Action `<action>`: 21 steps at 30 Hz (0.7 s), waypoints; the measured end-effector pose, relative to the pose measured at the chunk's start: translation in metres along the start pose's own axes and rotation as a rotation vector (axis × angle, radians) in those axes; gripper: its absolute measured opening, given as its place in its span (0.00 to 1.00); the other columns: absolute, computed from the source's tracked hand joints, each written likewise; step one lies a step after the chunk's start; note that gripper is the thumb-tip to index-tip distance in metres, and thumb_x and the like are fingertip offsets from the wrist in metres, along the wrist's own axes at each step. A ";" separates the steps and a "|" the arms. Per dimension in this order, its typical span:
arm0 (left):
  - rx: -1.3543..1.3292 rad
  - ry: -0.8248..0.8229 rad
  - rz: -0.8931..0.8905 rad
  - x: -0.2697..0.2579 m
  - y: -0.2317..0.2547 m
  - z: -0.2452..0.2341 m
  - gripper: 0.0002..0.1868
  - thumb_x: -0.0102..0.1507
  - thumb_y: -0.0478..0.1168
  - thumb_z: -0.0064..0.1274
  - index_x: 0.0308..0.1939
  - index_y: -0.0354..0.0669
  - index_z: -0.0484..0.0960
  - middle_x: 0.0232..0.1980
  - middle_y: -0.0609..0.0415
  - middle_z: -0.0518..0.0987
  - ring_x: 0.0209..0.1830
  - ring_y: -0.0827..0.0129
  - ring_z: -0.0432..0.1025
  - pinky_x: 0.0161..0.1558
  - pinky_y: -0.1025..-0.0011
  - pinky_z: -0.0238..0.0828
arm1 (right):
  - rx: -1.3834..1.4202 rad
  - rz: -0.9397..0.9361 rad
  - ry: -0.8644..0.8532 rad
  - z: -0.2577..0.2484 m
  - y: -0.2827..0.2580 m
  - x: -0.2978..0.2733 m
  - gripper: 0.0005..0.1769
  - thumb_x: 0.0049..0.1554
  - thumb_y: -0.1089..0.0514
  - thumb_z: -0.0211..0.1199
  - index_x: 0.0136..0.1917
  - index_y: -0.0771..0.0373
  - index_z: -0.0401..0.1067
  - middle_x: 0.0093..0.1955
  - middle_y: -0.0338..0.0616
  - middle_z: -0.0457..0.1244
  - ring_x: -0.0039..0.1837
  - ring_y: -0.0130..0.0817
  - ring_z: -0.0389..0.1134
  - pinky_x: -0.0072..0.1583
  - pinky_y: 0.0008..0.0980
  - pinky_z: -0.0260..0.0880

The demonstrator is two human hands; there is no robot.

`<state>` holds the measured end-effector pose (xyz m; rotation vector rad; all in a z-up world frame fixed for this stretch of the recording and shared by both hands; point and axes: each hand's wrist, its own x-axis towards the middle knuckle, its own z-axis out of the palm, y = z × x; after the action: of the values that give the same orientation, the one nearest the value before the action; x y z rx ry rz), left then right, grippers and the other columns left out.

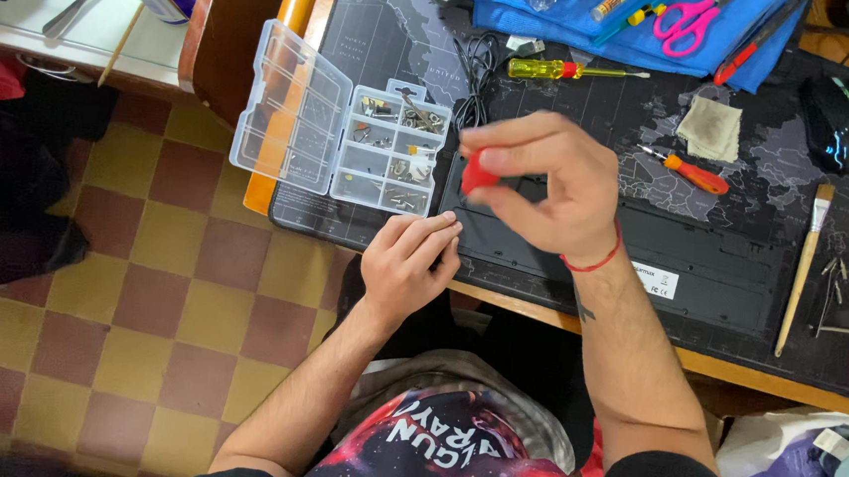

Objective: The person uses a red screwdriver to tighten screws on the back of a black electronic device. They repeatedly pick screws from a compartmentalized plastic box and place them into screw holes on the device.

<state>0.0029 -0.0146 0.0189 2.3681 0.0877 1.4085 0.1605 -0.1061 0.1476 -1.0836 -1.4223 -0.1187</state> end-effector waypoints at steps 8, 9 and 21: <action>-0.011 -0.016 -0.005 0.000 0.000 0.000 0.06 0.60 0.35 0.58 0.38 0.47 0.89 0.42 0.57 0.85 0.34 0.65 0.76 0.45 0.73 0.79 | 0.151 0.088 0.031 0.003 0.003 -0.008 0.08 0.61 0.65 0.65 0.51 0.73 0.70 0.58 0.69 0.66 0.57 0.56 0.74 0.53 0.46 0.79; -0.012 -0.019 -0.008 0.000 0.001 -0.001 0.06 0.60 0.35 0.58 0.39 0.47 0.89 0.42 0.58 0.85 0.35 0.66 0.77 0.44 0.73 0.79 | 0.150 0.097 0.036 0.004 0.003 -0.009 0.06 0.61 0.68 0.64 0.50 0.74 0.69 0.56 0.67 0.68 0.55 0.52 0.75 0.48 0.40 0.79; 0.006 -0.006 -0.008 0.000 0.000 0.000 0.06 0.60 0.35 0.58 0.38 0.48 0.89 0.42 0.58 0.85 0.34 0.67 0.76 0.43 0.73 0.79 | 0.118 0.091 0.007 0.009 -0.003 -0.005 0.06 0.58 0.73 0.66 0.49 0.75 0.72 0.57 0.66 0.68 0.56 0.55 0.75 0.49 0.42 0.79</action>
<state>0.0028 -0.0148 0.0188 2.3743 0.0990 1.3990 0.1508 -0.1043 0.1433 -1.0474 -1.3546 0.0269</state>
